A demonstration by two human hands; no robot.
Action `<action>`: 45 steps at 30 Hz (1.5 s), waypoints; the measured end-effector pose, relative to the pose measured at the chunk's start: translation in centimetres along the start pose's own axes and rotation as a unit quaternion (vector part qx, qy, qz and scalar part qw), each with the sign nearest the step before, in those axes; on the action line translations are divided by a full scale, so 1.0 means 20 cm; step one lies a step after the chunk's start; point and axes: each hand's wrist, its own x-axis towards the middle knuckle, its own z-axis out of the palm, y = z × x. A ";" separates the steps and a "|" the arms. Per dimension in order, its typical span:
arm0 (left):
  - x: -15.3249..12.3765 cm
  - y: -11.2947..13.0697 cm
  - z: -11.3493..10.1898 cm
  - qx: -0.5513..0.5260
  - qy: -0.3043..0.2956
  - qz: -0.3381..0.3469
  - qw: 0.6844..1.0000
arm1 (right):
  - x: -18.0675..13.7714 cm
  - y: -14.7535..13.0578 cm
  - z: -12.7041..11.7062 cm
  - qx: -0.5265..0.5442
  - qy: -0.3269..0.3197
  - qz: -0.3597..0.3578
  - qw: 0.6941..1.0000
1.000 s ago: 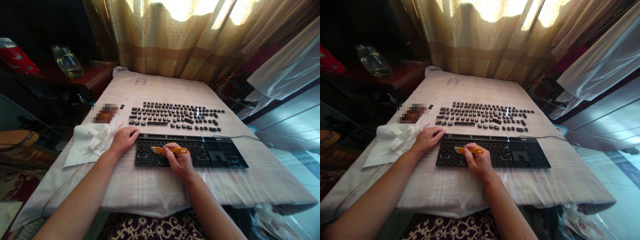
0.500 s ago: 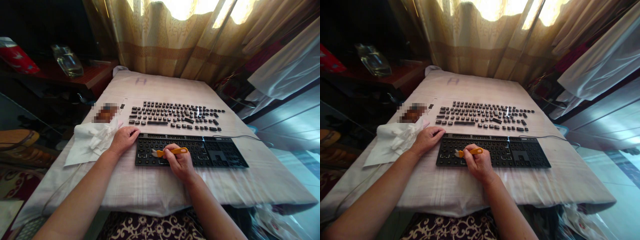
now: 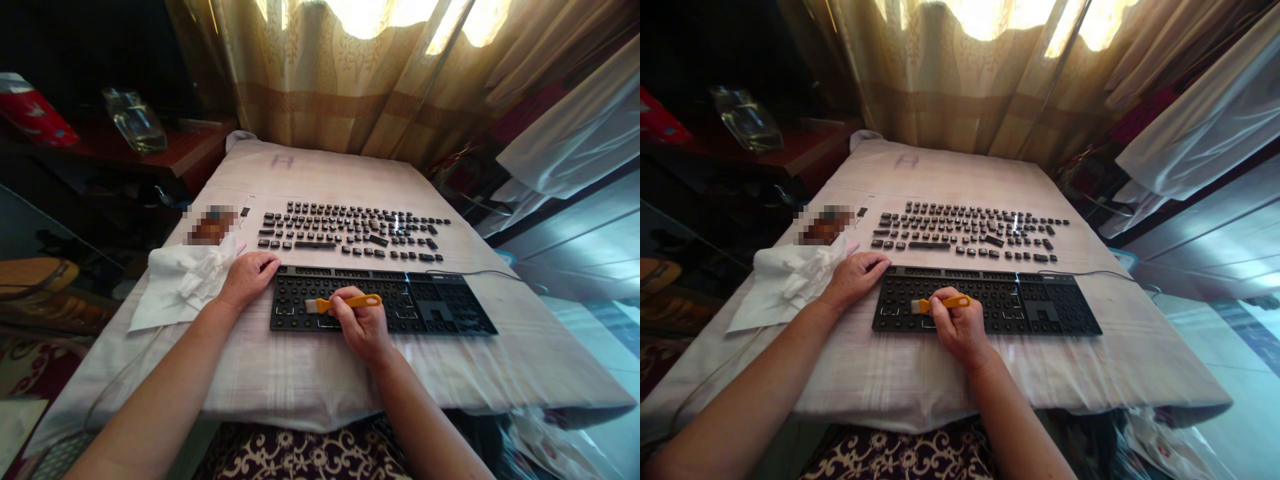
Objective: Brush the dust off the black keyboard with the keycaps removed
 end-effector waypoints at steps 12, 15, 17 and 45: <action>0.00 0.00 0.00 0.007 -0.005 -0.005 1.000 | -0.02 0.06 -0.03 -0.002 0.052 0.021 0.998; 0.00 0.00 0.00 0.007 -0.004 -0.008 1.000 | -0.01 0.05 -0.04 -0.042 0.037 -0.020 0.998; 0.00 0.00 0.00 0.004 -0.004 -0.007 1.000 | -0.01 0.04 -0.03 -0.067 0.032 -0.044 0.996; -0.02 0.02 0.01 -0.030 0.045 -0.064 0.996 | 0.19 0.07 -0.23 0.023 0.086 0.038 0.995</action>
